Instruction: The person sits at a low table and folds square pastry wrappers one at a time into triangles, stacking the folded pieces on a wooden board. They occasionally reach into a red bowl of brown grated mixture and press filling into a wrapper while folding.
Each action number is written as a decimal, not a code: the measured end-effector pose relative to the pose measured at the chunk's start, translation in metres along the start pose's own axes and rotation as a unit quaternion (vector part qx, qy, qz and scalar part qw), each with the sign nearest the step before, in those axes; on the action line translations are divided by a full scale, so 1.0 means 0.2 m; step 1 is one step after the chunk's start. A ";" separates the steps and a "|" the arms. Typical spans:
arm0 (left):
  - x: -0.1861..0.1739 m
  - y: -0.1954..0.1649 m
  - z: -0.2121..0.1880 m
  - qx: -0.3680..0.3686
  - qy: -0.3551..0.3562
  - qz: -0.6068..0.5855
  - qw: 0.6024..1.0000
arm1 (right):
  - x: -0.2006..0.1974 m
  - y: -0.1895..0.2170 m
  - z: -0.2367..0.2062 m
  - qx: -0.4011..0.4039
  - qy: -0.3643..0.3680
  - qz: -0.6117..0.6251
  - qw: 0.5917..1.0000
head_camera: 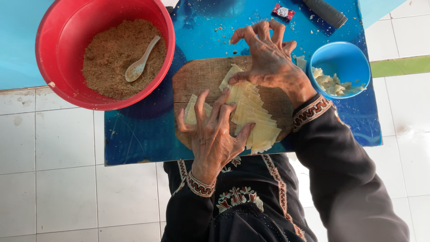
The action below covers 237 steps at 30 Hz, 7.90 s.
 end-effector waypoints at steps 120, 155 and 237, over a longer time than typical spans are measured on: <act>0.00 -0.03 -0.01 0.036 0.041 -0.068 0.996 | -0.29 -0.60 -0.94 -0.016 -0.130 -0.196 0.972; -0.03 -0.05 -0.03 0.059 0.005 -0.059 0.996 | -0.05 0.09 -0.99 -0.104 -0.251 0.056 0.961; -0.31 0.34 -0.29 0.003 -0.136 0.070 0.988 | 0.05 0.66 -0.05 -0.128 0.057 -0.041 0.989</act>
Point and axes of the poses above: each hand's wrist, its own z-axis towards the middle knuckle, its own x-axis out of the palm, y = z × x, the point moved 6 cm from there along z, towards the middle knuckle, and after that the axes turned 10 degrees about -z, right-handed, at the moved point
